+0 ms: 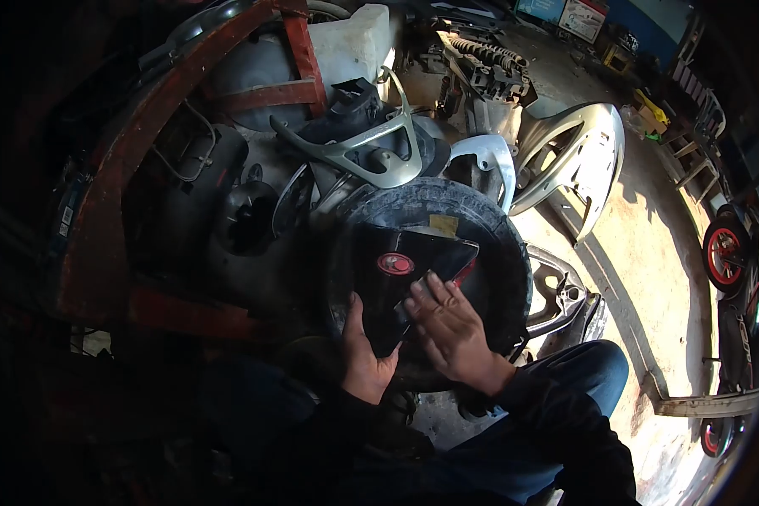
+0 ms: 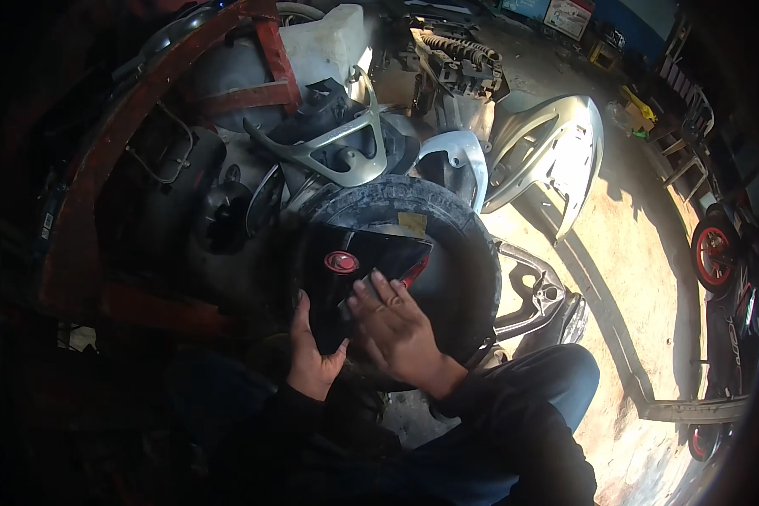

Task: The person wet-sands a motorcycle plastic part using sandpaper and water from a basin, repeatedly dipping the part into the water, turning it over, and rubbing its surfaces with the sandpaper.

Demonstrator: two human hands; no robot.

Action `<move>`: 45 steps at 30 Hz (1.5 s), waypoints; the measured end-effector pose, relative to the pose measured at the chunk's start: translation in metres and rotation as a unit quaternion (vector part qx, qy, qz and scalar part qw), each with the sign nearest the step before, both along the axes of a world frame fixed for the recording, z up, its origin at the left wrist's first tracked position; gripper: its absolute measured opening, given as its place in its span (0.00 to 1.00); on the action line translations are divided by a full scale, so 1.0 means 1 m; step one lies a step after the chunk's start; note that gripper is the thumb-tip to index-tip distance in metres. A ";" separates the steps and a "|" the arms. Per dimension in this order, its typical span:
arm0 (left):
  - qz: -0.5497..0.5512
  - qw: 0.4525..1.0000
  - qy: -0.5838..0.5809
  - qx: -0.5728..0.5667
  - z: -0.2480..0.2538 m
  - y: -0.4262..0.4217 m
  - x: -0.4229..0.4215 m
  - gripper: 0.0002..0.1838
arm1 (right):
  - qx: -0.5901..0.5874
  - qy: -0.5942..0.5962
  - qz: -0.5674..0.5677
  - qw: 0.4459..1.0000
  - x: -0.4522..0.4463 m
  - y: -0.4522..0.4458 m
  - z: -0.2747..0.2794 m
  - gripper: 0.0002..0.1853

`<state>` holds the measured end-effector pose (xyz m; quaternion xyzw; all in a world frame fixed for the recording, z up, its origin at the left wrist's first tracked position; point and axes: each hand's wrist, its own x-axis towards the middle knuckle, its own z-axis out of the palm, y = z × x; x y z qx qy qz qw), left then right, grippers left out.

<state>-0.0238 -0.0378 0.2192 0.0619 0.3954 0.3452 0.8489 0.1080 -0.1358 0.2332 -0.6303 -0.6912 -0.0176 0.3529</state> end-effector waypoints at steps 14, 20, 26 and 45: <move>0.002 0.999 0.048 -0.022 0.022 -0.003 0.006 0.28 | -0.022 0.011 0.037 0.999 -0.029 -0.011 0.000 0.22; -0.014 0.992 -0.018 0.122 -0.006 -0.002 0.011 0.39 | 0.014 0.024 -0.067 0.997 -0.002 0.008 0.000 0.21; 0.003 0.996 -0.022 0.088 -0.016 -0.003 0.011 0.35 | 0.025 0.027 -0.071 0.997 0.020 0.017 -0.005 0.22; 0.009 0.999 -0.021 0.048 0.017 -0.004 0.011 0.28 | 0.015 -0.070 -0.007 0.997 -0.018 -0.001 0.003 0.25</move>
